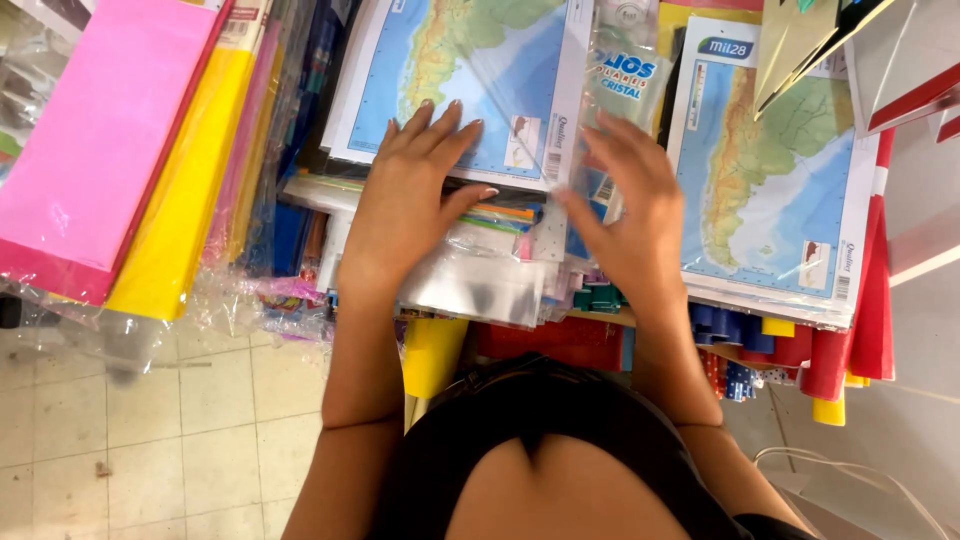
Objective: Sorting through a stack of maps and papers on a retail shelf and moving a small photo.
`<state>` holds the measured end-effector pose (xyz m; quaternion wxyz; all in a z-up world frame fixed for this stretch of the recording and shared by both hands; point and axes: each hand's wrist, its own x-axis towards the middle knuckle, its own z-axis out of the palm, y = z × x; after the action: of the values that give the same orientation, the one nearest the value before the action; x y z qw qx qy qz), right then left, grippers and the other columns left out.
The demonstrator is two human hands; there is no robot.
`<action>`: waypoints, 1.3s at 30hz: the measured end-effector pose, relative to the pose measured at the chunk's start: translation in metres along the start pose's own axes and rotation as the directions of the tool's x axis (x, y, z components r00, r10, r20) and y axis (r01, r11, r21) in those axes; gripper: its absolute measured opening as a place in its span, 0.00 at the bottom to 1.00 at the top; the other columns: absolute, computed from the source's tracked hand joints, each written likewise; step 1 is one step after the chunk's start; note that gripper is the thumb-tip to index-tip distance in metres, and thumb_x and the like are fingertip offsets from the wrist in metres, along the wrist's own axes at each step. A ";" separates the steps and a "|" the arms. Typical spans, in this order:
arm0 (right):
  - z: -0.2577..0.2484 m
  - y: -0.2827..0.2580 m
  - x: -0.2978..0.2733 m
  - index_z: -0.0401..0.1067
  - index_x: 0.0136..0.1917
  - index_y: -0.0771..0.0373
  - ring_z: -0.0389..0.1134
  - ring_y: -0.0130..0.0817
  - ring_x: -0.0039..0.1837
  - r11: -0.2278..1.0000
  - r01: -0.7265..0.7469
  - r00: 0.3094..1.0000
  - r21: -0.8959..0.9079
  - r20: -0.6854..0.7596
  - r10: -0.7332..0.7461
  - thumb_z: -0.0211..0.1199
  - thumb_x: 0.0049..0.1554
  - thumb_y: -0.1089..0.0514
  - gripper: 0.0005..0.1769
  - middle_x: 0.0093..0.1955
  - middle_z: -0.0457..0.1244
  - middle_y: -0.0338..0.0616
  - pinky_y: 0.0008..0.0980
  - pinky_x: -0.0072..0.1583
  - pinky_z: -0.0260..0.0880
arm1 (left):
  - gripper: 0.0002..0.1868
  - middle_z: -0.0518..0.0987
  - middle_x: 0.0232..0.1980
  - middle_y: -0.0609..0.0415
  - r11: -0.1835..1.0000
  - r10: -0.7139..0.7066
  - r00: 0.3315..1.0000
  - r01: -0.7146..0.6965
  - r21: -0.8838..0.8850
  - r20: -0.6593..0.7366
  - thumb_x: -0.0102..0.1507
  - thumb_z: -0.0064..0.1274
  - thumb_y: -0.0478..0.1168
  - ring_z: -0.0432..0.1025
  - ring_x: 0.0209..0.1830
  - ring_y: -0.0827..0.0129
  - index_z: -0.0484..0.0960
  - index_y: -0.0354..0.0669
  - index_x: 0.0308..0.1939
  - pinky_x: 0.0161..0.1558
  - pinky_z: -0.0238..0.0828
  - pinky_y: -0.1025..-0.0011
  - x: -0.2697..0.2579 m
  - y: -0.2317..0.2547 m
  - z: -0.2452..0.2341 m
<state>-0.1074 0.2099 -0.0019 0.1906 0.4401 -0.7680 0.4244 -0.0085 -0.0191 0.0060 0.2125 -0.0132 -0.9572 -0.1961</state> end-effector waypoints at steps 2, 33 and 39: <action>0.004 -0.006 0.002 0.70 0.70 0.66 0.61 0.68 0.71 1.000 -0.012 0.997 0.015 0.076 0.011 0.76 0.56 0.60 0.32 0.69 0.62 0.64 0.61 0.67 0.66 | 0.33 0.76 0.66 0.34 0.999 -0.006 1.000 0.006 0.036 -0.009 0.62 0.67 0.52 0.65 0.69 0.33 0.79 0.41 0.67 0.66 0.58 0.36 0.002 0.001 0.004; 0.023 -0.018 -0.010 0.67 0.75 0.58 0.54 0.52 0.81 0.992 0.114 0.973 0.060 0.195 -0.124 0.56 0.67 0.51 0.24 0.79 0.57 0.48 0.52 0.79 0.38 | 0.15 0.86 0.44 0.66 0.883 0.340 0.534 0.103 0.459 -0.774 0.74 0.39 0.42 0.80 0.31 0.74 0.84 0.47 0.52 0.37 0.76 0.79 -0.029 0.015 0.026; 0.014 -0.002 -0.024 0.57 0.77 0.72 0.56 0.68 0.76 0.772 -0.219 0.967 0.597 0.029 0.252 0.31 0.70 0.35 0.41 0.73 0.55 0.73 0.67 0.77 0.48 | 0.03 0.89 0.40 0.66 0.757 0.627 0.426 -0.137 0.639 -0.652 0.67 0.58 0.42 0.84 0.37 0.72 0.87 0.55 0.40 0.41 0.83 0.74 -0.016 0.040 0.042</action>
<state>-0.0916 0.2102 -0.0249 0.0082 0.3666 -0.6396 0.6756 -0.0062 0.0348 -0.0203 0.6806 -0.0896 -0.7153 0.1306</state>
